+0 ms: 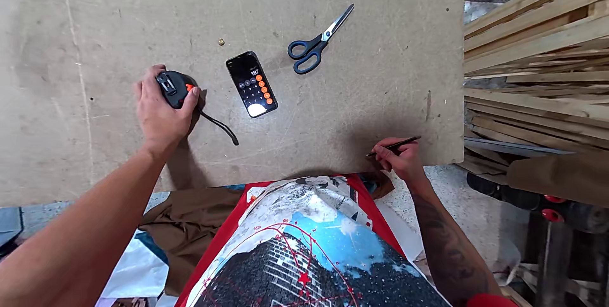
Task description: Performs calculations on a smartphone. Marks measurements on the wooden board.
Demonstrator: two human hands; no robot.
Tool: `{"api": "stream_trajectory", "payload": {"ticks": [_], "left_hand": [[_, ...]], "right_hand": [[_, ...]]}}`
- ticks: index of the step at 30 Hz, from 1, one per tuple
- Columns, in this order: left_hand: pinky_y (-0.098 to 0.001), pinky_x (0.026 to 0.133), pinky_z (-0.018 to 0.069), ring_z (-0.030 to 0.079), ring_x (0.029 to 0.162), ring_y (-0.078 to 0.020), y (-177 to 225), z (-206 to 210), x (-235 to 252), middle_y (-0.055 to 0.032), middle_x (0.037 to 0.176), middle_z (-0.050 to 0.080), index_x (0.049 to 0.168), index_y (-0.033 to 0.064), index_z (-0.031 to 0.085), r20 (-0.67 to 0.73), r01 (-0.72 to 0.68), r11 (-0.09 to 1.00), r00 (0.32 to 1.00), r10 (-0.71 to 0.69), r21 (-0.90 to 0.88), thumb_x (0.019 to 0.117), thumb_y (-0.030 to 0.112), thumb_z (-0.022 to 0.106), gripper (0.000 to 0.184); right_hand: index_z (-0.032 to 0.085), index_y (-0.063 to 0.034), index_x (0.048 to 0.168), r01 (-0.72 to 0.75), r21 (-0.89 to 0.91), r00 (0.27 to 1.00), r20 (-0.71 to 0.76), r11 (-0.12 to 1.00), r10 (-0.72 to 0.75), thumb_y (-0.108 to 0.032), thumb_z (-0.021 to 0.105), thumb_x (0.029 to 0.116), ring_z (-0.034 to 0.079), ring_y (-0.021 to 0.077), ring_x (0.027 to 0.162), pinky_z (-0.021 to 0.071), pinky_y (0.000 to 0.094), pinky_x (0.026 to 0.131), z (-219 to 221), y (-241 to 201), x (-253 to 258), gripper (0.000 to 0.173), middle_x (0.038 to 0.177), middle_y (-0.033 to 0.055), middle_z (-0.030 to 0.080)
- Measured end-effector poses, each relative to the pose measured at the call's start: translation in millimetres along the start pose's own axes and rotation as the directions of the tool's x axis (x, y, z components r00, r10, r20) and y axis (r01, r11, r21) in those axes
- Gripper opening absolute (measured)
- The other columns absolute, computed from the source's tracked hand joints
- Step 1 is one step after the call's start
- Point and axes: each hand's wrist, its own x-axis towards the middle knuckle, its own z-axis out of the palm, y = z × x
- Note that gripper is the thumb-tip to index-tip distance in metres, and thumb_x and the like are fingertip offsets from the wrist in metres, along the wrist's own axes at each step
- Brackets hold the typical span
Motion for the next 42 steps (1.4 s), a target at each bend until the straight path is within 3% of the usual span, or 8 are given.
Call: {"api": "stream_trajectory", "payload": {"ticks": [6, 11, 16, 26, 30, 34, 39, 42], "left_hand": [[-0.0547, 0.107, 0.0438, 0.052, 0.132, -0.0353, -2, 0, -1, -0.0177, 0.143, 0.055, 0.153, 0.0226, 0.041, 0.002, -0.005, 1.000, 1.000, 0.005, 0.016, 0.0861, 0.076, 0.057, 0.087], [-0.0549, 0.107, 0.0439, 0.053, 0.132, -0.0353, 0, 0, 1, -0.0181, 0.142, 0.055, 0.153, 0.0227, 0.042, -0.002, -0.014, 1.000, 1.000, 0.014, 0.013, 0.0862, 0.076, 0.057, 0.086], [-0.0575, 0.110, 0.0416, 0.049, 0.136, -0.0366, 2, 0, -1, -0.0178, 0.146, 0.053, 0.154, 0.0224, 0.039, 0.011, -0.001, 1.000, 1.000, 0.001, 0.014, 0.0876, 0.076, 0.056, 0.087], [-0.0538, 0.113, 0.0396, 0.048, 0.138, -0.0326, -8, 2, -1, -0.0146, 0.149, 0.050, 0.154, 0.0209, 0.039, 0.000, -0.003, 1.000, 1.000, 0.003, 0.015, 0.0887, 0.074, 0.056, 0.086], [-0.0561, 0.110, 0.0423, 0.050, 0.135, -0.0361, -3, 1, -2, -0.0196, 0.145, 0.052, 0.155, 0.0185, 0.040, -0.010, 0.004, 1.000, 1.000, -0.004, -0.002, 0.0878, 0.071, 0.061, 0.088], [-0.0562, 0.106, 0.0468, 0.054, 0.131, -0.0345, -1, -1, 0, -0.0170, 0.143, 0.056, 0.154, 0.0197, 0.042, -0.011, 0.040, 0.999, 0.999, -0.040, 0.005, 0.0859, 0.072, 0.062, 0.088], [-0.0536, 0.105, 0.0468, 0.055, 0.129, -0.0336, -4, -1, 1, -0.0159, 0.140, 0.058, 0.152, 0.0201, 0.044, 0.009, 0.011, 1.000, 1.000, -0.011, -0.012, 0.0862, 0.072, 0.061, 0.086], [-0.0541, 0.104, 0.0466, 0.055, 0.128, -0.0343, -6, 1, 4, -0.0162, 0.139, 0.058, 0.151, 0.0211, 0.045, 0.004, 0.016, 1.000, 1.000, -0.016, -0.015, 0.0849, 0.073, 0.062, 0.086]], "right_hand": [[0.076, -0.0090, 0.090, -0.006, -0.145, 0.998, 0.062, 0.989, 0.015, -0.021, 0.070, 0.0929, 0.049, 0.0084, 0.040, 0.0413, 0.0241, 0.036, -8, -3, -1, 0.014, 0.061, 0.0012, 0.064], [0.075, -0.0053, 0.093, -0.017, 0.008, 0.999, -0.043, 1.000, 0.018, -0.017, 0.070, 0.0938, 0.049, 0.0081, 0.040, 0.0423, 0.0227, 0.035, -19, 5, -1, 0.013, 0.065, 0.0038, 0.066], [0.075, -0.0071, 0.088, -0.013, -0.145, 1.000, -0.016, 0.989, 0.011, -0.020, 0.069, 0.0914, 0.050, 0.0078, 0.039, 0.0432, 0.0257, 0.036, -27, 4, -3, 0.015, 0.061, 0.0006, 0.065], [0.073, -0.0029, 0.093, -0.007, 0.105, 0.991, -0.130, 0.995, 0.020, -0.016, 0.066, 0.0954, 0.050, 0.0095, 0.039, 0.0456, 0.0250, 0.035, -31, 10, -4, 0.015, 0.066, 0.0053, 0.066], [0.072, -0.0047, 0.103, 0.046, 0.165, 0.979, -0.204, 0.985, -0.012, -0.021, 0.062, 0.1015, 0.057, 0.0124, 0.051, 0.0535, 0.0289, 0.047, -8, -1, 3, 0.019, 0.077, 0.0055, 0.068], [0.068, -0.0029, 0.116, 0.116, 0.051, 0.990, -0.082, 0.992, -0.111, -0.023, 0.051, 0.1074, 0.069, 0.0189, 0.074, 0.0631, 0.0371, 0.071, 50, -26, 27, 0.028, 0.094, 0.0082, 0.071], [0.068, -0.0071, 0.115, 0.075, -0.061, 0.996, -0.051, 0.995, -0.078, -0.022, 0.058, 0.1045, 0.066, 0.0160, 0.069, 0.0596, 0.0315, 0.063, 58, -54, 25, 0.021, 0.091, 0.0057, 0.071], [0.072, -0.0092, 0.109, 0.142, -0.206, 0.988, 0.093, 0.968, -0.125, -0.024, 0.062, 0.0972, 0.068, 0.0154, 0.076, 0.0610, 0.0346, 0.066, 46, -54, 9, 0.021, 0.094, 0.0033, 0.073]]}}
